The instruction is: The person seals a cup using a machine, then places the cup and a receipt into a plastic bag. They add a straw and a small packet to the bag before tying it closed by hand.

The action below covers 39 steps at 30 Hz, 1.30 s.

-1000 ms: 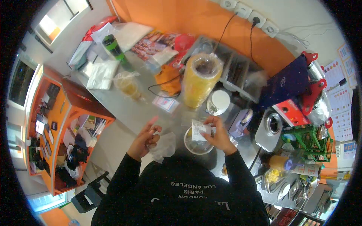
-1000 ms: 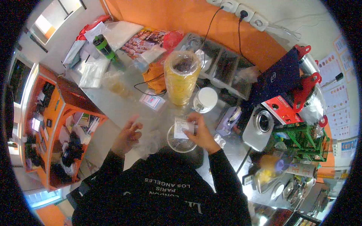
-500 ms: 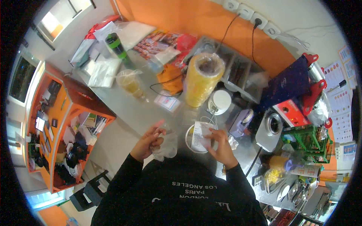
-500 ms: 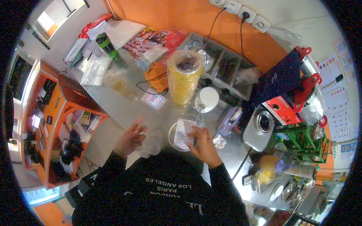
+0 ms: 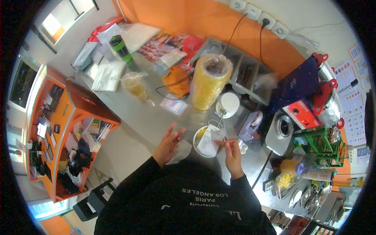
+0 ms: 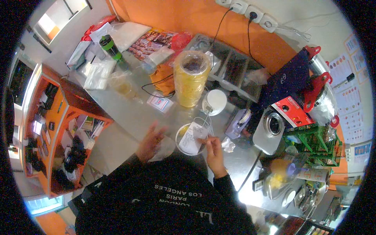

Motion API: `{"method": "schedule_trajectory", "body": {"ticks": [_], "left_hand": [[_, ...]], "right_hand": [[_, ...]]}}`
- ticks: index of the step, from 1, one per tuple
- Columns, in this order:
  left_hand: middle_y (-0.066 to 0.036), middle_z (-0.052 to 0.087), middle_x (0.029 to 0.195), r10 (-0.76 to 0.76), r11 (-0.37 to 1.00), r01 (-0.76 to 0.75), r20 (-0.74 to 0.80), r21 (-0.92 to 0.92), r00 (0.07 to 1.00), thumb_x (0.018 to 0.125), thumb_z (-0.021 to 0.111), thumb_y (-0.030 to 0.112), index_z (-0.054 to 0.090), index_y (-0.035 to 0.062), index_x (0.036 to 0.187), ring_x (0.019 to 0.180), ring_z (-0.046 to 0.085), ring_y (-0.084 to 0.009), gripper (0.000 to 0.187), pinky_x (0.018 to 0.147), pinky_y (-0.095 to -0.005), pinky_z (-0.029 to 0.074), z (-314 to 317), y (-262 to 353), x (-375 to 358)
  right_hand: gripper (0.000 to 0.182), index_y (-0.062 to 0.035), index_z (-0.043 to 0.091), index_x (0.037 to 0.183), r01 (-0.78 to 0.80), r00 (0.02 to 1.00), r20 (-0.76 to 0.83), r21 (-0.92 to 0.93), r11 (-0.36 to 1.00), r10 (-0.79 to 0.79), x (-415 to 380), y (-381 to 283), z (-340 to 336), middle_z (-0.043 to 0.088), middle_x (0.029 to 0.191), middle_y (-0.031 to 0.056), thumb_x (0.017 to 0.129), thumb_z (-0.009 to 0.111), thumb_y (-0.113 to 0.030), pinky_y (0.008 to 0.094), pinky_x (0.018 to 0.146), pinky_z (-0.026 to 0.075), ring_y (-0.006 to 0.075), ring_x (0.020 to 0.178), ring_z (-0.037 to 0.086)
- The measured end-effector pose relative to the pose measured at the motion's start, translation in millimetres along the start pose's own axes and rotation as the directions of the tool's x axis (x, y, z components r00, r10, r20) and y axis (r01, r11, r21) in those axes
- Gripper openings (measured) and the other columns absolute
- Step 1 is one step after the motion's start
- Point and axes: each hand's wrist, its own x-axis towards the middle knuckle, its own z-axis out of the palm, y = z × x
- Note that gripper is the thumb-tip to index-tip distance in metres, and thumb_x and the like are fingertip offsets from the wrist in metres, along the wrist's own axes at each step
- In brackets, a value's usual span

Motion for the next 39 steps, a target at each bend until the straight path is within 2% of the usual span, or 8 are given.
{"method": "schedule_trajectory", "body": {"ticks": [7, 13, 15, 20, 23, 32, 35, 39], "left_hand": [[-0.003, 0.060, 0.128, 0.136, 0.965, -0.110, -0.092, 0.240, 0.986, 0.095, 0.058, 0.022, 0.032, 0.0221, 0.149, 0.087, 0.047, -0.0042, 0.060, 0.059, -0.0168, 0.040, 17, 7, 7], [-0.004, 0.064, 0.120, 0.401, 0.726, -0.380, 0.095, 0.573, 0.911, 0.094, 0.059, 0.030, 0.030, 0.0212, 0.151, 0.081, 0.047, -0.0062, 0.064, 0.059, -0.0179, 0.032, 11, 7, 27], [-0.005, 0.064, 0.119, 0.402, 0.696, -0.397, 0.133, 0.598, 0.906, 0.094, 0.059, 0.030, 0.029, 0.0200, 0.151, 0.081, 0.048, -0.0074, 0.065, 0.060, -0.0185, 0.033, 14, 12, 30], [-0.008, 0.065, 0.114, 0.304, 0.820, -0.282, 0.039, 0.498, 0.952, 0.094, 0.062, 0.024, 0.032, 0.0142, 0.149, 0.088, 0.054, -0.0102, 0.063, 0.070, -0.0214, 0.041, 42, 32, 25], [-0.010, 0.064, 0.110, 0.401, 0.783, -0.389, 0.084, 0.485, 0.912, 0.093, 0.065, 0.018, 0.034, 0.0098, 0.147, 0.095, 0.058, -0.0120, 0.063, 0.080, -0.0255, 0.046, 49, 29, 32], [-0.008, 0.063, 0.106, 0.201, 0.842, -0.162, -0.020, 0.514, 0.979, 0.090, 0.069, 0.017, 0.037, 0.0096, 0.145, 0.094, 0.060, -0.0131, 0.064, 0.083, -0.0277, 0.048, 39, 1, 66], [-0.007, 0.066, 0.101, 0.122, 0.847, -0.100, -0.007, 0.522, 0.993, 0.090, 0.069, 0.020, 0.037, 0.0107, 0.145, 0.093, 0.061, -0.0140, 0.065, 0.082, -0.0284, 0.048, 27, -6, 73], [-0.008, 0.068, 0.102, 0.085, 0.888, -0.088, 0.026, 0.451, 0.996, 0.090, 0.069, 0.026, 0.036, 0.0108, 0.145, 0.093, 0.061, -0.0170, 0.066, 0.082, -0.0310, 0.047, 19, -16, 82]], "right_hand": [[0.013, -0.0024, 0.055, 0.098, -0.198, 0.977, 0.102, 0.102, 0.975, 0.187, 1, -14, -11, 0.068, 0.114, 0.0143, 0.100, 0.052, -0.014, 0.0327, 0.101, 0.040, 0.0196, 0.111, 0.060], [0.011, -0.0033, 0.062, 0.090, -0.246, 0.961, 0.124, -0.033, 0.969, 0.248, 2, -30, -14, 0.068, 0.116, 0.0101, 0.094, 0.061, -0.013, 0.0324, 0.099, 0.042, 0.0193, 0.109, 0.060], [0.010, -0.0033, 0.062, 0.089, -0.209, 0.963, 0.155, -0.082, 0.974, 0.220, 4, -30, -16, 0.069, 0.115, 0.0101, 0.092, 0.063, -0.013, 0.0323, 0.098, 0.042, 0.0193, 0.108, 0.060], [0.010, -0.0034, 0.062, 0.085, -0.123, 0.962, 0.210, -0.231, 0.965, 0.173, 7, -30, -15, 0.070, 0.112, 0.0098, 0.090, 0.064, -0.011, 0.0328, 0.094, 0.045, 0.0214, 0.105, 0.062], [0.012, -0.0034, 0.061, 0.080, -0.125, 0.955, 0.223, -0.290, 0.949, 0.194, 10, -34, -16, 0.069, 0.114, 0.0095, 0.089, 0.064, -0.011, 0.0331, 0.093, 0.045, 0.0227, 0.104, 0.062], [0.013, -0.0039, 0.057, 0.078, -0.194, 0.966, 0.165, -0.037, 0.980, 0.197, -3, -13, -20, 0.066, 0.120, 0.0127, 0.088, 0.063, -0.008, 0.0358, 0.097, 0.042, 0.0254, 0.110, 0.059], [0.015, -0.0060, 0.050, 0.079, 0.013, 0.968, 0.249, -0.141, 0.990, 0.023, 0, -5, -21, 0.062, 0.127, 0.0114, 0.092, 0.058, -0.004, 0.0325, 0.096, 0.041, 0.0193, 0.107, 0.056], [0.018, -0.0081, 0.049, 0.076, -0.004, 0.947, 0.314, -0.188, 0.982, 0.064, 0, -11, -21, 0.062, 0.131, 0.0117, 0.091, 0.059, -0.007, 0.0396, 0.110, 0.027, 0.0214, 0.120, 0.051]]}}
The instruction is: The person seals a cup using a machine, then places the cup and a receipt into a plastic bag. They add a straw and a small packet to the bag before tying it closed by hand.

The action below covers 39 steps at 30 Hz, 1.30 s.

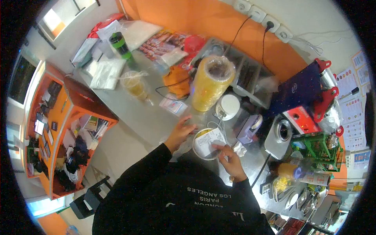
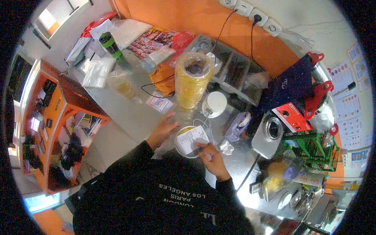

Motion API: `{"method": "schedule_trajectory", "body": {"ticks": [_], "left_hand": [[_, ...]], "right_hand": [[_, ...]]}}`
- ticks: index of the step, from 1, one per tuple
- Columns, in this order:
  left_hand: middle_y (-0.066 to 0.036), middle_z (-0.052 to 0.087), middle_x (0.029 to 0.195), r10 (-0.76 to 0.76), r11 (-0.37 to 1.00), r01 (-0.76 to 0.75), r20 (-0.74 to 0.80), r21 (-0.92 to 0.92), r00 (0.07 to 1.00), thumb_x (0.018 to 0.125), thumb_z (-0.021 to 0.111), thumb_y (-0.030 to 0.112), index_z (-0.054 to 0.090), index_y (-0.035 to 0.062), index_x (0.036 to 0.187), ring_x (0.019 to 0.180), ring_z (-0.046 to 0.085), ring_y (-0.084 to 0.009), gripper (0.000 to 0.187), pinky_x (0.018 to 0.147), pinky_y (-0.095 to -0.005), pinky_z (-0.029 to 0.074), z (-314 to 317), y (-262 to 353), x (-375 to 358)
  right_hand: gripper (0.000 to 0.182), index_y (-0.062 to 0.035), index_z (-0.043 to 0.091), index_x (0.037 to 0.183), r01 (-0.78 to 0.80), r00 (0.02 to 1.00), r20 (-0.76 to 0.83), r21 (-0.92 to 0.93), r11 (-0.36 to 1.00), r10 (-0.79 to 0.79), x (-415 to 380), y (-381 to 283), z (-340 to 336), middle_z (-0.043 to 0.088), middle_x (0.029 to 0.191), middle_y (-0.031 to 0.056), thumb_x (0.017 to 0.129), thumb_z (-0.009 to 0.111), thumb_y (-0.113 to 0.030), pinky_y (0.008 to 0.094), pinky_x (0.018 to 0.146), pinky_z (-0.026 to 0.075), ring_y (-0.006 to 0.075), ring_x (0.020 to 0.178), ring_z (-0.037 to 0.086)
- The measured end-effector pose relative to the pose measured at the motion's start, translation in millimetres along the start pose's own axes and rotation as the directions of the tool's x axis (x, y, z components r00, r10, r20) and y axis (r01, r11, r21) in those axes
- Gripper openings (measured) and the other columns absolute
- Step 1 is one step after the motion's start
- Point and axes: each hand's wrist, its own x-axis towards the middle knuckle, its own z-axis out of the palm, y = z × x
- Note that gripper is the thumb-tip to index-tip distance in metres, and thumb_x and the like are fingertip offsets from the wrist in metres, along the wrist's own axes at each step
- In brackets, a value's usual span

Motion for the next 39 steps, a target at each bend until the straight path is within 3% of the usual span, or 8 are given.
{"method": "schedule_trajectory", "body": {"ticks": [11, 14, 20, 23, 26, 29, 32, 39], "left_hand": [[-0.009, 0.068, 0.108, -0.030, 0.999, 0.029, 0.073, 0.016, 0.997, 0.089, 0.070, 0.034, 0.046, 0.0054, 0.139, 0.094, 0.062, -0.0168, 0.062, 0.082, -0.0295, 0.048, 12, 3, 8], [-0.007, 0.068, 0.105, -0.163, 0.951, 0.137, 0.074, 0.277, 0.984, 0.090, 0.069, 0.035, 0.056, 0.0040, 0.130, 0.091, 0.062, -0.0152, 0.052, 0.080, -0.0283, 0.048, 19, 22, 9], [-0.005, 0.066, 0.105, -0.367, 0.904, 0.315, 0.147, 0.290, 0.919, 0.091, 0.065, 0.028, 0.061, 0.0041, 0.123, 0.095, 0.060, -0.0146, 0.041, 0.083, -0.0281, 0.047, -6, -18, 33], [-0.007, 0.065, 0.110, 0.031, 0.920, -0.035, 0.017, 0.391, 0.999, 0.093, 0.061, 0.028, 0.062, 0.0026, 0.120, 0.102, 0.059, -0.0155, 0.038, 0.085, -0.0282, 0.047, 3, -25, 33], [-0.010, 0.064, 0.115, 0.148, 0.957, -0.182, 0.160, 0.227, 0.976, 0.093, 0.060, 0.031, 0.062, 0.0010, 0.118, 0.108, 0.058, -0.0185, 0.040, 0.089, -0.0315, 0.047, 7, -3, 28], [-0.016, 0.065, 0.115, 0.238, 0.781, -0.401, 0.366, 0.479, 0.900, 0.089, 0.064, 0.035, 0.061, 0.0016, 0.118, 0.108, 0.061, -0.0266, 0.045, 0.091, -0.0375, 0.047, 10, 0, 18], [-0.021, 0.065, 0.111, 0.138, 0.510, -0.456, 0.453, 0.730, 0.881, 0.084, 0.068, 0.041, 0.060, 0.0031, 0.119, 0.103, 0.062, -0.0350, 0.052, 0.090, -0.0422, 0.048, 34, 49, -12], [-0.021, 0.068, 0.101, 0.172, 0.609, -0.411, 0.393, 0.678, 0.903, 0.074, 0.075, 0.046, 0.060, 0.0038, 0.120, 0.093, 0.064, -0.0385, 0.064, 0.083, -0.0440, 0.050, 37, 39, -19]], "right_hand": [[0.022, -0.0100, 0.045, 0.071, -0.014, 0.999, 0.044, 0.119, 0.993, 0.009, -10, 3, 5, 0.049, 0.145, 0.0129, 0.088, 0.058, -0.008, 0.0485, 0.120, -0.003, 0.0272, 0.143, 0.031], [0.021, -0.0102, 0.045, 0.071, 0.002, 0.999, 0.050, 0.110, 0.994, -0.008, -12, 4, 7, 0.047, 0.147, 0.0135, 0.087, 0.058, -0.007, 0.0493, 0.120, -0.004, 0.0276, 0.144, 0.030], [0.020, -0.0100, 0.046, 0.071, -0.004, 0.999, 0.049, 0.082, 0.997, 0.000, -13, 3, 7, 0.047, 0.147, 0.0141, 0.086, 0.059, -0.006, 0.0508, 0.119, -0.003, 0.0285, 0.144, 0.030], [0.020, -0.0096, 0.047, 0.071, -0.014, 0.999, 0.052, 0.087, 0.996, 0.009, -12, 3, 6, 0.047, 0.146, 0.0142, 0.086, 0.059, -0.007, 0.0512, 0.119, -0.002, 0.0282, 0.144, 0.030], [0.020, -0.0092, 0.047, 0.071, 0.003, 0.998, 0.059, 0.084, 0.996, -0.008, -11, 1, 6, 0.047, 0.146, 0.0145, 0.086, 0.059, -0.007, 0.0519, 0.119, -0.002, 0.0283, 0.144, 0.031], [0.020, -0.0091, 0.047, 0.070, -0.004, 0.997, 0.073, 0.075, 0.997, -0.001, -11, 1, 4, 0.047, 0.147, 0.0144, 0.086, 0.059, -0.007, 0.0527, 0.119, -0.002, 0.0295, 0.144, 0.030], [0.020, -0.0084, 0.048, 0.070, 0.014, 0.997, 0.068, 0.065, 0.998, -0.019, -13, 5, 4, 0.046, 0.147, 0.0142, 0.086, 0.059, -0.007, 0.0528, 0.119, 0.000, 0.0312, 0.144, 0.030], [0.016, -0.0069, 0.053, 0.071, 0.018, 1.000, -0.009, 0.081, 0.997, -0.017, -16, -1, 5, 0.045, 0.147, 0.0168, 0.085, 0.062, -0.004, 0.0472, 0.117, 0.014, 0.0356, 0.145, 0.024]]}}
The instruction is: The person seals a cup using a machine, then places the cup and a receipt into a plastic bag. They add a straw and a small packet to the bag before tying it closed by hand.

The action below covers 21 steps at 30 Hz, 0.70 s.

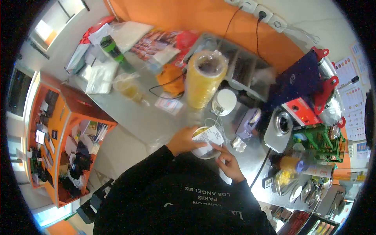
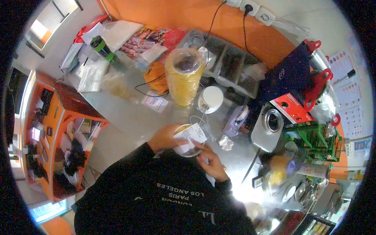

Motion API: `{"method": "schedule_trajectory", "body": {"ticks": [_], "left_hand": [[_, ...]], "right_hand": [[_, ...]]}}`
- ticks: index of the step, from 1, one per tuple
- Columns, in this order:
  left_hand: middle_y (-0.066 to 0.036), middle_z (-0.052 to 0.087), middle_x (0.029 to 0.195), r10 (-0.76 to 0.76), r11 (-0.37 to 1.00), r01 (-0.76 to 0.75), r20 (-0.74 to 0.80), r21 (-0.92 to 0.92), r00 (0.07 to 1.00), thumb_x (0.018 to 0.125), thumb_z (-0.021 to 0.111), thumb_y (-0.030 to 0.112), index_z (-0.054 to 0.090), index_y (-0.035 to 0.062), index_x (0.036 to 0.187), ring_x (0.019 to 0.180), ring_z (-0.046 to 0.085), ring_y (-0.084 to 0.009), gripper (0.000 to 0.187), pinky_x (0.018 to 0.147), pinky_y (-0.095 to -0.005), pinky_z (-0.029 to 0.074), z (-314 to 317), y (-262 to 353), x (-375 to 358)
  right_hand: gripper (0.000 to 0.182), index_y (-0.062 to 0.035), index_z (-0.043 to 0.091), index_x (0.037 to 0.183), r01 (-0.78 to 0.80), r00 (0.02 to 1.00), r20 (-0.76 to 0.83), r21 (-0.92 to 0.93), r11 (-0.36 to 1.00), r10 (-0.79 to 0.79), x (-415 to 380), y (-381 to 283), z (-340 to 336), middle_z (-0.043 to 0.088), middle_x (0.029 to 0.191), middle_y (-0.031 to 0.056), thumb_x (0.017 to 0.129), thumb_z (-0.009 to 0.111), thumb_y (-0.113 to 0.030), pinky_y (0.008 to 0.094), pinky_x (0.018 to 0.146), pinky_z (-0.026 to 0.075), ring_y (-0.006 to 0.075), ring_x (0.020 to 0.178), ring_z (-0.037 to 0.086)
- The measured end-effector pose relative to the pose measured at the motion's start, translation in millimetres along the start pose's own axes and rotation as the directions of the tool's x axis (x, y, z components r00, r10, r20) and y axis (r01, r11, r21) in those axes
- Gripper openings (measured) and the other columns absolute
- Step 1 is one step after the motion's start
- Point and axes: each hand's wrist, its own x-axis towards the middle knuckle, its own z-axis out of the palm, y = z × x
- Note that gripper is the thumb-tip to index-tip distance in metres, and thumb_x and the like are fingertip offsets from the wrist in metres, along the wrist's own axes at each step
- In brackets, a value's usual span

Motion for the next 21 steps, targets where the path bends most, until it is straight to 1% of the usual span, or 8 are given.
{"method": "schedule_trajectory", "body": {"ticks": [2, 5, 8, 11, 14, 17, 20, 21], "left_hand": [[-0.021, 0.068, 0.102, -0.053, 0.999, 0.053, 0.006, -0.004, 0.999, 0.075, 0.075, 0.045, 0.059, 0.0025, 0.120, 0.094, 0.064, -0.0385, 0.064, 0.083, -0.0440, 0.050, 1, 2, -2], [-0.022, 0.067, 0.103, -0.071, 0.997, 0.071, -0.007, -0.032, 0.997, 0.075, 0.075, 0.045, 0.059, 0.0010, 0.117, 0.095, 0.064, -0.0381, 0.063, 0.084, -0.0438, 0.050, 8, -12, -4], [-0.023, 0.067, 0.103, -0.090, 0.992, 0.087, -0.028, -0.092, 0.996, 0.075, 0.075, 0.046, 0.060, 0.0006, 0.115, 0.096, 0.065, -0.0372, 0.062, 0.085, -0.0437, 0.050, 16, -26, -5], [-0.022, 0.068, 0.103, -0.103, 0.992, 0.100, -0.030, -0.079, 0.994, 0.075, 0.076, 0.045, 0.061, 0.0001, 0.114, 0.097, 0.065, -0.0358, 0.061, 0.085, -0.0421, 0.050, 8, -12, -7], [-0.021, 0.068, 0.103, -0.128, 0.980, 0.126, -0.005, -0.156, 0.992, 0.074, 0.077, 0.042, 0.062, -0.0008, 0.112, 0.096, 0.066, -0.0342, 0.059, 0.085, -0.0403, 0.050, 1, 6, -7], [-0.020, 0.069, 0.103, -0.124, 0.985, 0.124, 0.006, -0.119, 0.992, 0.074, 0.078, 0.038, 0.063, -0.0003, 0.113, 0.096, 0.066, -0.0327, 0.057, 0.085, -0.0386, 0.050, 2, 2, -5], [-0.018, 0.070, 0.103, -0.101, 0.958, 0.107, 0.035, -0.267, 0.994, 0.074, 0.078, 0.038, 0.063, 0.0013, 0.116, 0.098, 0.067, -0.0318, 0.058, 0.086, -0.0383, 0.050, 4, 5, -7], [-0.018, 0.070, 0.104, -0.117, 0.962, 0.115, 0.008, -0.246, 0.993, 0.073, 0.078, 0.038, 0.062, 0.0016, 0.117, 0.098, 0.067, -0.0317, 0.059, 0.086, -0.0382, 0.050, 6, 6, -9]], "right_hand": [[0.014, -0.0067, 0.056, 0.073, 0.006, 0.987, -0.161, -0.055, 0.998, -0.015, -13, 3, 9, 0.053, 0.140, 0.0161, 0.084, 0.064, -0.004, 0.0459, 0.114, 0.023, 0.0346, 0.141, 0.031], [0.007, -0.0058, 0.060, 0.082, -0.066, 0.923, -0.384, -0.166, 0.984, -0.002, -31, 8, 20, 0.060, 0.118, 0.0129, 0.087, 0.066, -0.006, 0.0401, 0.101, 0.040, 0.0267, 0.119, 0.052], [0.007, -0.0018, 0.060, 0.089, -0.194, 0.921, -0.327, 0.085, 0.977, 0.211, -42, 38, 27, 0.059, 0.097, 0.0086, 0.089, 0.065, -0.006, 0.0285, 0.081, 0.047, 0.0167, 0.092, 0.057], [0.011, -0.0006, 0.059, 0.091, -0.400, 0.878, -0.217, 0.160, 0.903, 0.427, -41, 46, 32, 0.059, 0.089, 0.0069, 0.091, 0.066, -0.010, 0.0249, 0.072, 0.044, 0.0123, 0.078, 0.053], [0.014, 0.0000, 0.058, 0.093, -0.321, 0.917, -0.197, 0.156, 0.934, 0.348, -33, 55, 31, 0.057, 0.083, 0.0059, 0.092, 0.065, -0.012, 0.0246, 0.070, 0.043, 0.0111, 0.076, 0.049], [0.013, 0.0003, 0.059, 0.098, -0.215, 0.954, -0.212, 0.013, 0.977, 0.213, -26, 84, 29, 0.062, 0.089, 0.0113, 0.091, 0.064, -0.009, 0.0292, 0.075, 0.047, 0.0193, 0.082, 0.058], [0.020, -0.0008, 0.060, 0.108, -0.063, 0.964, -0.267, -0.248, 0.967, -0.006, -12, 77, 32, 0.064, 0.100, 0.0181, 0.089, 0.064, -0.004, 0.0362, 0.084, 0.049, 0.0325, 0.094, 0.062], [0.023, -0.0012, 0.060, 0.110, -0.083, 0.964, -0.265, -0.241, 0.967, 0.017, -11, 74, 32, 0.063, 0.104, 0.0194, 0.088, 0.063, -0.003, 0.0379, 0.086, 0.049, 0.0354, 0.098, 0.061]]}}
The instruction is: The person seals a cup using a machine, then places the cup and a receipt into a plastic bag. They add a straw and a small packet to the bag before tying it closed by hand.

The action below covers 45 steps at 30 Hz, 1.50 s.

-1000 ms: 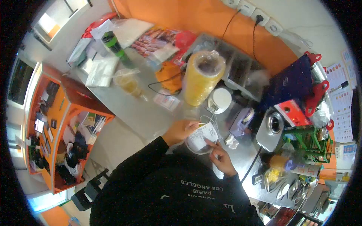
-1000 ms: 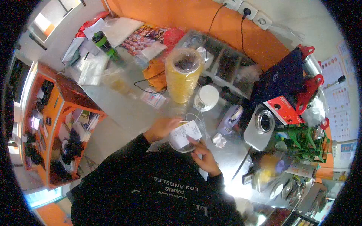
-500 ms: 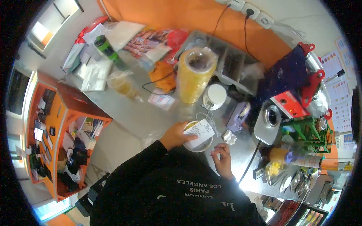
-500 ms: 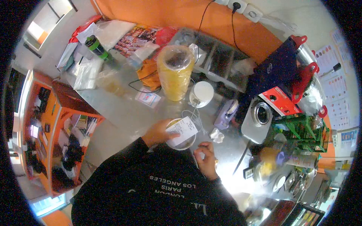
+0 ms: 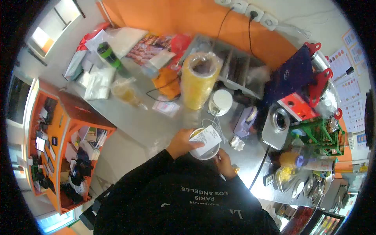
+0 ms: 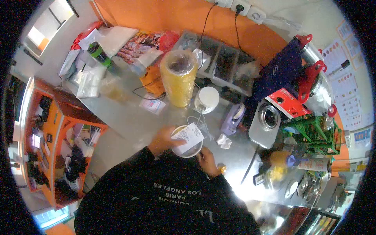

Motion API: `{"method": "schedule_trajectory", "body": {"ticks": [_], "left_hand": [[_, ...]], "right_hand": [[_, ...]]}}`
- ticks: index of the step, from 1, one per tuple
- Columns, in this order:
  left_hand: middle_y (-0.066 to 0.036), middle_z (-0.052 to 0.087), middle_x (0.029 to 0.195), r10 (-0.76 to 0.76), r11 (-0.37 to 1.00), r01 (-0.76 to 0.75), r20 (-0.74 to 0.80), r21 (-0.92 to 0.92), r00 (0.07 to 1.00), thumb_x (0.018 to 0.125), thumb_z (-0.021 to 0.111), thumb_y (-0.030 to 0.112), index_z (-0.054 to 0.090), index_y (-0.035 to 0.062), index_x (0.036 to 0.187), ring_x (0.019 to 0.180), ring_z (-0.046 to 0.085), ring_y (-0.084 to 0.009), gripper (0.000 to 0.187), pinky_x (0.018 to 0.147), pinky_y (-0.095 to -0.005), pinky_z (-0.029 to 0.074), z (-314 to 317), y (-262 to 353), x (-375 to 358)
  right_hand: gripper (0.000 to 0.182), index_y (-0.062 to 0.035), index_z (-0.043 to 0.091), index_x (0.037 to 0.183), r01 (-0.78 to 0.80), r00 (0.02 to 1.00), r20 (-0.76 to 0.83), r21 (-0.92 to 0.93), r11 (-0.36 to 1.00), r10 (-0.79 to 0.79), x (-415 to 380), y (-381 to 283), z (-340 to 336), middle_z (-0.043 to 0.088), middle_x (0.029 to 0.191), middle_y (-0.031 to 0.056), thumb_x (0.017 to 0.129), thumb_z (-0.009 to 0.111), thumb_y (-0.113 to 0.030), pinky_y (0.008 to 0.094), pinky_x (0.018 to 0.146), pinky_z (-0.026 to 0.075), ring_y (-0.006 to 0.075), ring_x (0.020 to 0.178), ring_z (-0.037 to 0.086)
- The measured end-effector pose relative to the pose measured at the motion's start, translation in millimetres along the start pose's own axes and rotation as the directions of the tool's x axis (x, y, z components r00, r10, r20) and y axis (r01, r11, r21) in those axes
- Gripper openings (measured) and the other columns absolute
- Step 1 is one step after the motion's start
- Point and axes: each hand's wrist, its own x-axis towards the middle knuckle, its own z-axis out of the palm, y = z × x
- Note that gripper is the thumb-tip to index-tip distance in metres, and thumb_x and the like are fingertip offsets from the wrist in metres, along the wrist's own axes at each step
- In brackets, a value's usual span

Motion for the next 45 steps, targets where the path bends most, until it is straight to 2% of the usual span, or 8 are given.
{"method": "schedule_trajectory", "body": {"ticks": [11, 17, 29, 32, 35, 38, 41, 45], "left_hand": [[-0.018, 0.068, 0.108, 0.004, 0.989, 0.011, -0.106, 0.145, 0.994, 0.074, 0.077, 0.039, 0.060, 0.0028, 0.117, 0.101, 0.066, -0.0327, 0.059, 0.087, -0.0392, 0.050, 8, 9, -13], [-0.016, 0.065, 0.119, -0.101, 0.990, 0.105, -0.039, 0.091, 0.994, 0.077, 0.077, 0.029, 0.053, 0.0016, 0.129, 0.110, 0.062, -0.0234, 0.064, 0.095, -0.0361, 0.047, 7, 16, -15], [-0.017, 0.064, 0.120, -0.129, 0.986, 0.131, -0.024, 0.099, 0.991, 0.079, 0.075, 0.031, 0.051, 0.0018, 0.130, 0.111, 0.061, -0.0239, 0.064, 0.096, -0.0368, 0.047, 9, 19, -16], [-0.021, 0.069, 0.103, -0.023, 0.979, 0.053, -0.151, 0.198, 0.988, 0.076, 0.077, 0.043, 0.055, -0.0007, 0.120, 0.097, 0.068, -0.0337, 0.066, 0.082, -0.0407, 0.053, 17, -1, -15], [-0.022, 0.069, 0.100, -0.047, 0.976, 0.087, -0.196, 0.198, 0.979, 0.081, 0.074, 0.041, 0.057, -0.0034, 0.116, 0.093, 0.069, -0.0332, 0.059, 0.080, -0.0392, 0.053, 20, 9, -17], [-0.021, 0.070, 0.096, -0.021, 0.998, 0.033, -0.234, 0.051, 0.972, 0.090, 0.066, 0.035, 0.062, -0.0032, 0.108, 0.088, 0.070, -0.0313, 0.043, 0.077, -0.0374, 0.053, 19, -11, -16], [-0.019, 0.071, 0.091, -0.064, 0.974, 0.101, -0.179, 0.201, 0.982, 0.097, 0.055, 0.031, 0.064, -0.0032, 0.105, 0.085, 0.070, -0.0280, 0.036, 0.073, -0.0374, 0.052, 5, 13, -25], [-0.016, 0.069, 0.083, -0.006, 0.955, 0.075, -0.234, 0.287, 0.972, 0.101, 0.049, 0.033, 0.064, -0.0026, 0.103, 0.077, 0.066, -0.0229, 0.039, 0.070, -0.0365, 0.049, -4, -1, -30]], "right_hand": [[0.027, -0.0008, 0.060, 0.107, 0.183, 0.982, -0.004, -0.194, 0.964, -0.187, -1, -4, -8, 0.062, 0.106, 0.0203, 0.081, 0.066, -0.001, 0.0435, 0.091, 0.047, 0.0413, 0.101, 0.059], [0.023, -0.0020, 0.063, 0.098, 0.405, 0.906, 0.000, -0.284, 0.869, -0.422, 7, 15, -10, 0.063, 0.096, 0.0181, 0.077, 0.071, -0.005, 0.0467, 0.083, 0.047, 0.0406, 0.090, 0.059], [0.035, -0.0038, 0.062, 0.105, 0.384, 0.923, 0.123, -0.306, 0.871, -0.364, 31, 14, -33, 0.063, 0.102, 0.0168, 0.075, 0.075, -0.015, 0.0469, 0.087, 0.045, 0.0370, 0.097, 0.057], [0.031, -0.0048, 0.063, 0.104, 0.324, 0.945, 0.137, -0.298, 0.898, -0.296, 33, 11, -35, 0.064, 0.101, 0.0166, 0.076, 0.073, -0.013, 0.0474, 0.087, 0.045, 0.0373, 0.098, 0.058], [0.025, -0.0043, 0.063, 0.102, 0.190, 0.975, 0.173, -0.308, 0.932, -0.142, 37, -5, -39, 0.065, 0.097, 0.0174, 0.077, 0.069, -0.008, 0.0476, 0.084, 0.047, 0.0384, 0.095, 0.060], [0.018, -0.0027, 0.063, 0.097, 0.052, 0.998, -0.005, -0.282, 0.958, -0.056, 34, 4, -34, 0.065, 0.093, 0.0184, 0.080, 0.064, -0.005, 0.0480, 0.079, 0.049, 0.0401, 0.091, 0.062], [0.017, -0.0024, 0.061, 0.101, -0.059, 0.997, -0.065, -0.305, 0.950, 0.041, 31, -12, -36, 0.065, 0.091, 0.0193, 0.085, 0.060, -0.005, 0.0469, 0.075, 0.050, 0.0417, 0.088, 0.062], [0.019, -0.0023, 0.051, 0.110, -0.131, 0.976, -0.178, -0.024, 0.991, 0.125, 19, -5, -17, 0.060, 0.091, 0.0103, 0.091, 0.051, 0.000, 0.0340, 0.069, 0.049, 0.0206, 0.077, 0.059]]}}
